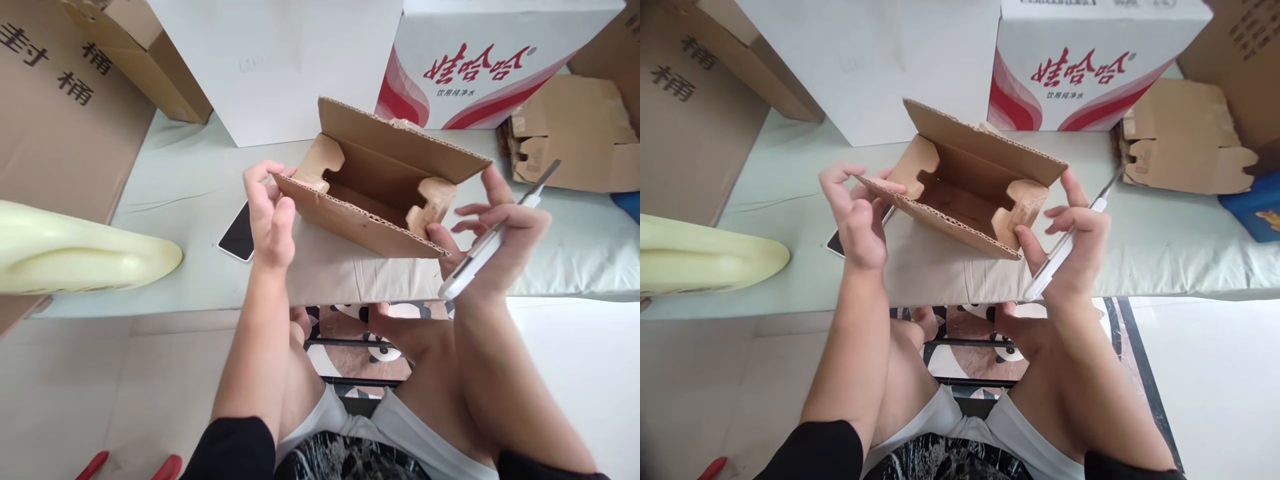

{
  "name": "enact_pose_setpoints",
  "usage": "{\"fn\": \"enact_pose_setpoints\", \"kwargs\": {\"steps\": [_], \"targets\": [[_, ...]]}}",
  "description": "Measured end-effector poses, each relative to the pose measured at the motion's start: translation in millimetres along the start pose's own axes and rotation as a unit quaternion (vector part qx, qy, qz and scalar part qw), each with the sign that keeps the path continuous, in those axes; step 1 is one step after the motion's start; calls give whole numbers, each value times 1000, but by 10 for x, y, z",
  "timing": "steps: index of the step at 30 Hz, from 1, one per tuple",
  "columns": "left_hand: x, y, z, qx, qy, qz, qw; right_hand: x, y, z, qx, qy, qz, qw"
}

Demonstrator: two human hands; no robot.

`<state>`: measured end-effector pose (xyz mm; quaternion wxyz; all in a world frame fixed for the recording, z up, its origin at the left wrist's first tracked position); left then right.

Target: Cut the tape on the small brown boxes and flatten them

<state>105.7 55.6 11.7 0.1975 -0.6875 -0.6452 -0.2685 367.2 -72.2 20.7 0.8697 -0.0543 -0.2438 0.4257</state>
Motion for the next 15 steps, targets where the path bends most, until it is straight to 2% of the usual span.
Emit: {"fn": "enact_pose_setpoints", "kwargs": {"steps": [3,7,11,15], "targets": [[-14,-12,45,27,-32,11,999,27,-16,-51,-4,-48,-41,998],[-21,-27,50,40,-51,-7,998,61,52,-138,34,-29,25,999],[-26,-34,84,44,-80,-25,995,58,56,-89,63,-54,71,994],[-23,-49,124,50,-71,-24,996,63,-25,22,70,-63,55,994]]}}
Point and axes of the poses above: each hand's wrist, its own x-axis towards the middle knuckle, its own y-axis out of the palm, z = x × y, the point moved 6 cm from there along x, towards the middle knuckle, and after that the axes turned 14 degrees about y, right-handed, at the moved point
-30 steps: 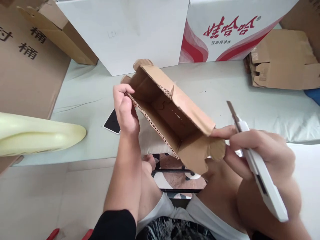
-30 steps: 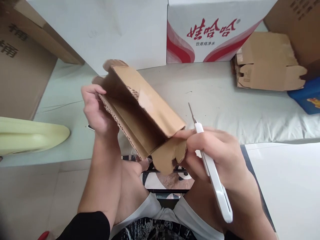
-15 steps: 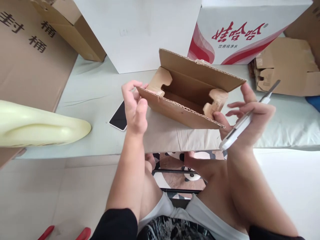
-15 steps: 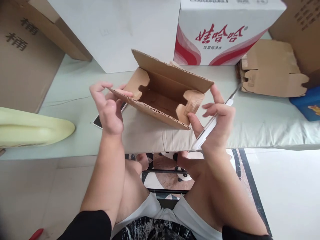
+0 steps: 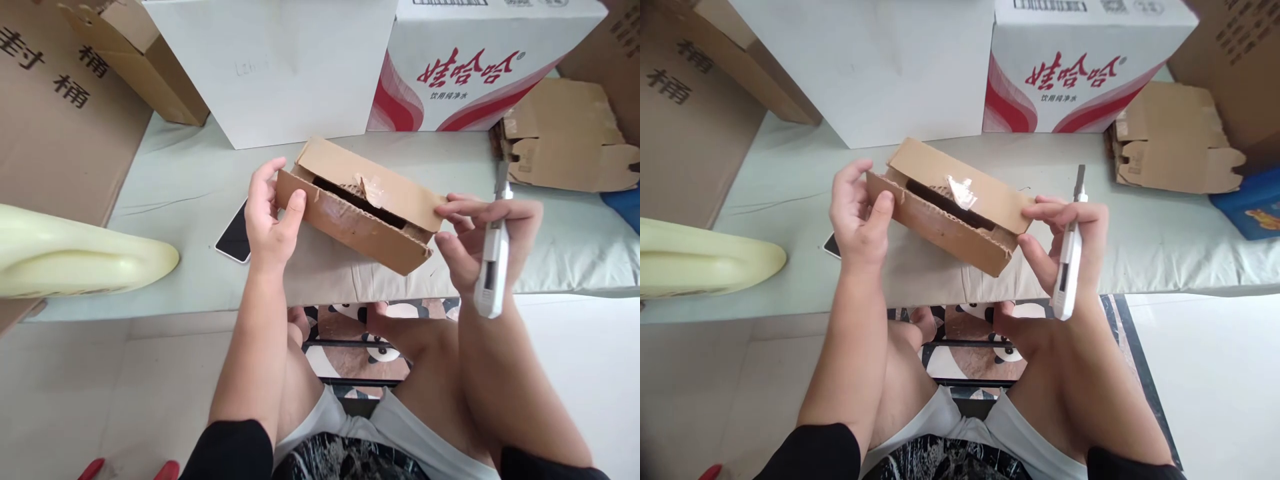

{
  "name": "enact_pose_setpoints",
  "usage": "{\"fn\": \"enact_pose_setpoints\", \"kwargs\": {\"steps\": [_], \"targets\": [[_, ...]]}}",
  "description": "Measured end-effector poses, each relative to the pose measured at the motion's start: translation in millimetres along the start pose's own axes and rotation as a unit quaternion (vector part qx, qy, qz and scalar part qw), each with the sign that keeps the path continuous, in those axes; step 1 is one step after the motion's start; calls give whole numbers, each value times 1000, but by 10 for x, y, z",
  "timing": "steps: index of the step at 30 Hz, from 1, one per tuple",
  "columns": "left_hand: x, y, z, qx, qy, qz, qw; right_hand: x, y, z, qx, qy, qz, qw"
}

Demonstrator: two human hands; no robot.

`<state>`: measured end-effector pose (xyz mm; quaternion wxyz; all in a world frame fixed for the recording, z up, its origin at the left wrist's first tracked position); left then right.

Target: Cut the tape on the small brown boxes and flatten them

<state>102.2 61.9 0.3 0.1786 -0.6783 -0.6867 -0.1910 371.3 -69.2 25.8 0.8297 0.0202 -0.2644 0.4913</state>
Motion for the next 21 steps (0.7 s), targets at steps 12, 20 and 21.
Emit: {"fn": "enact_pose_setpoints", "kwargs": {"steps": [12,20,21], "targets": [[56,104,-71,119,112,80,983,-3,37,-167,5,35,59,998],[44,67,-75,148,107,98,978,-24,101,-68,-2,3,22,1000],[45,58,-81,160,117,105,975,-33,104,-59,-6,5,24,1000]]}}
Point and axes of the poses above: each hand's wrist, its own x-axis towards the middle knuckle, its own y-axis out of the palm, z = x × y, the point moved 6 cm from there along x, towards the middle knuckle, and after that the axes turned 14 degrees about y, right-handed, at the moved point
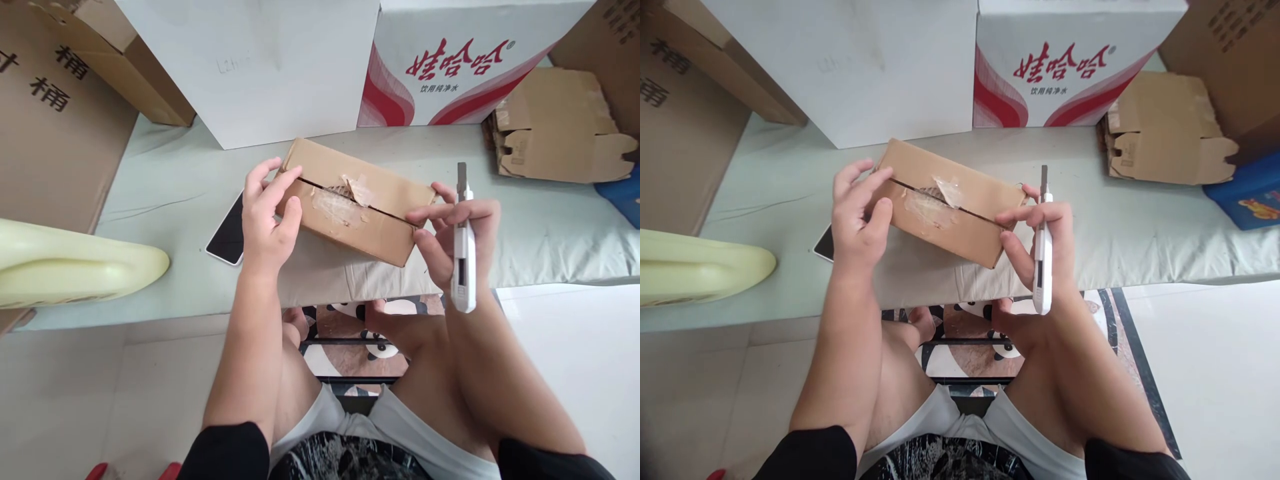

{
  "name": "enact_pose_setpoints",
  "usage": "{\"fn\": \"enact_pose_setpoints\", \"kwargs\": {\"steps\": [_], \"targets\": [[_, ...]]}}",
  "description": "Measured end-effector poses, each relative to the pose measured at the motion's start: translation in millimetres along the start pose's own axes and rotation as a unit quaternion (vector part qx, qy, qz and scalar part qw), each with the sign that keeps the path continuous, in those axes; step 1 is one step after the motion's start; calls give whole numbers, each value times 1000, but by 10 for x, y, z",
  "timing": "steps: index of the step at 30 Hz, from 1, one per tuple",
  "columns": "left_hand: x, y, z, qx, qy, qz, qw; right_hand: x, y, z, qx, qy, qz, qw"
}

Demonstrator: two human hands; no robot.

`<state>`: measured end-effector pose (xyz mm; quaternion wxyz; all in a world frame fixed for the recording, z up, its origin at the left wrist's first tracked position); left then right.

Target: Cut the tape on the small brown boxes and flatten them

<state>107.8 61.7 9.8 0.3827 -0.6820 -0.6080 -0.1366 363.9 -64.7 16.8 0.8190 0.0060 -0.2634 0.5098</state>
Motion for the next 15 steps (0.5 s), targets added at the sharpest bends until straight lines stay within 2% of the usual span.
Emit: {"fn": "enact_pose_setpoints", "kwargs": {"steps": [4,8,12,15], "targets": [[0,-14,-16,63,37,36,997,-16,-26,-24,49,-3,-17,999],[-10,9,-16,108,47,52,992,18,-51,-336,115,95,-72,986],[-23,29,18,106,35,48,993,47,15,-621,158,179,-44,970],[-22,-4,31,106,30,36,993,34,26,-619,184,209,-9,960]]}}
Point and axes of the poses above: each hand's wrist, its own x-axis towards the middle knuckle, its own y-axis out of the palm, z = x × y, the point moved 6 cm from there along x, towards the middle knuckle, and after that the axes turned 14 degrees about y, right-handed, at the moved point
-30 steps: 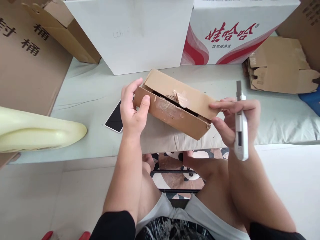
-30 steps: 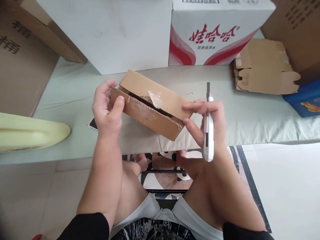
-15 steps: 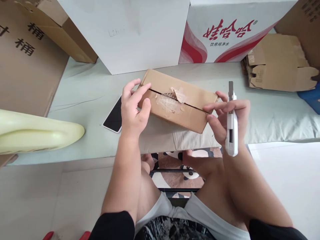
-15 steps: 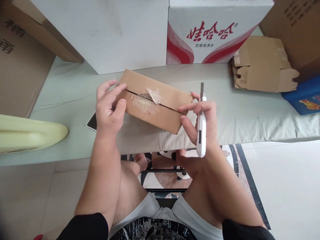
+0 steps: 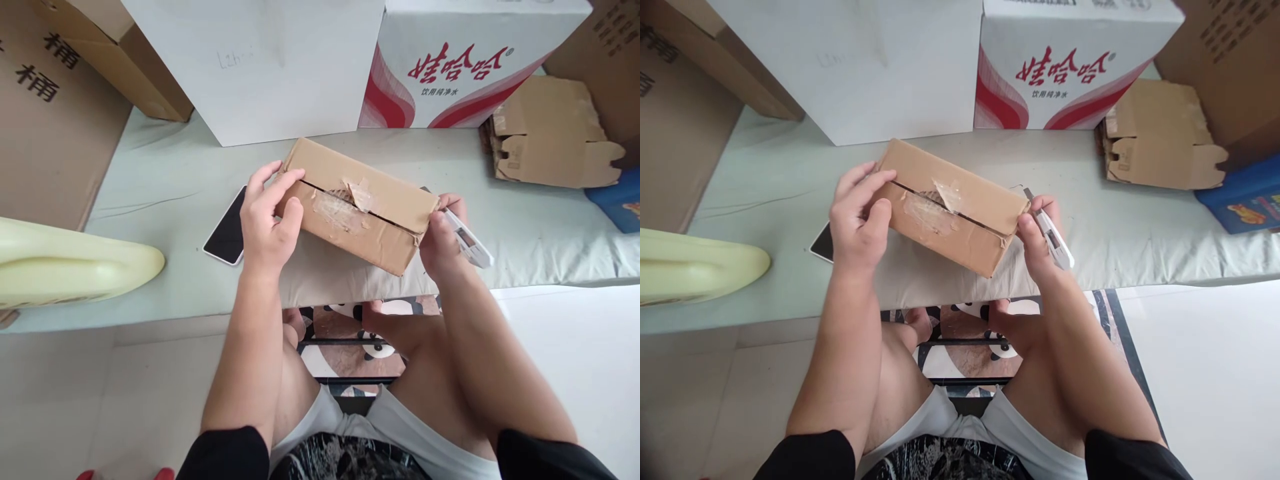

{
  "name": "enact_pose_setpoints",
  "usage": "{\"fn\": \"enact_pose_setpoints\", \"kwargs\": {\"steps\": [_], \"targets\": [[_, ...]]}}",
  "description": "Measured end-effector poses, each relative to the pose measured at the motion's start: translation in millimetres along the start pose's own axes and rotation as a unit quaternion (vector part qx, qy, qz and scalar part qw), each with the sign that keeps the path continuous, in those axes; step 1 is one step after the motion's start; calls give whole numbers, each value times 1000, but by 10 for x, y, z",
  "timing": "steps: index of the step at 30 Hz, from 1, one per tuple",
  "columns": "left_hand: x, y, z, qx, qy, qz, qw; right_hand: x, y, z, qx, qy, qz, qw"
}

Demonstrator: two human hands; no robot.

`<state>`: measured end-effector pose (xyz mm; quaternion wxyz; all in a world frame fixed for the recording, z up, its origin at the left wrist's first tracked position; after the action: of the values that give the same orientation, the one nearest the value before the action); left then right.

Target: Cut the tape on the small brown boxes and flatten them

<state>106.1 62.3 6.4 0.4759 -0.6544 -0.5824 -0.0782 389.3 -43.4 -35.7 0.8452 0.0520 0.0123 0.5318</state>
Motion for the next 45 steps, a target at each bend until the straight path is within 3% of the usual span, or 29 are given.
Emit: {"fn": "enact_pose_setpoints", "kwargs": {"steps": [3,5,7,11,14,17,30,33,35,38,40,45], "targets": [[9,-57,-31,1,3,-10,1000,-98,85,139,-16,8,81,997],[23,-45,-104,-20,15,14,1000,-187,176,264,-35,2,157,987],[37,16,-214,-58,34,58,996,-273,233,413,-65,-23,194,979],[53,130,-381,-94,47,97,990,-451,301,773,-154,-122,183,963],[58,160,-407,-94,43,88,991,-591,462,892,-299,-156,224,914],[55,159,-404,-98,46,81,991,-660,555,910,-383,-180,231,876],[45,160,-392,-80,39,94,992,-701,649,847,-498,-170,222,821],[41,151,-379,-78,35,97,992,-688,627,824,-452,-152,236,847],[44,147,-378,-83,35,98,991,-633,538,816,-343,-142,229,900],[52,143,-371,-91,29,102,990,-456,252,735,-165,-109,154,968],[58,134,-353,-94,23,104,990,-322,83,593,-104,-53,135,984],[47,49,-173,-91,-1,74,993,-69,-124,299,21,72,186,980]]}}
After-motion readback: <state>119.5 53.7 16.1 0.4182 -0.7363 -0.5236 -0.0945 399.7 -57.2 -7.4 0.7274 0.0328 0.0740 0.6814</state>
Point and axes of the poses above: each hand's wrist, its own x-axis towards the middle knuckle, its own y-axis out of the palm, z = x × y, the point moved 6 cm from there along x, towards the middle knuckle, and after that the axes turned 14 degrees about y, right-handed, at the moved point
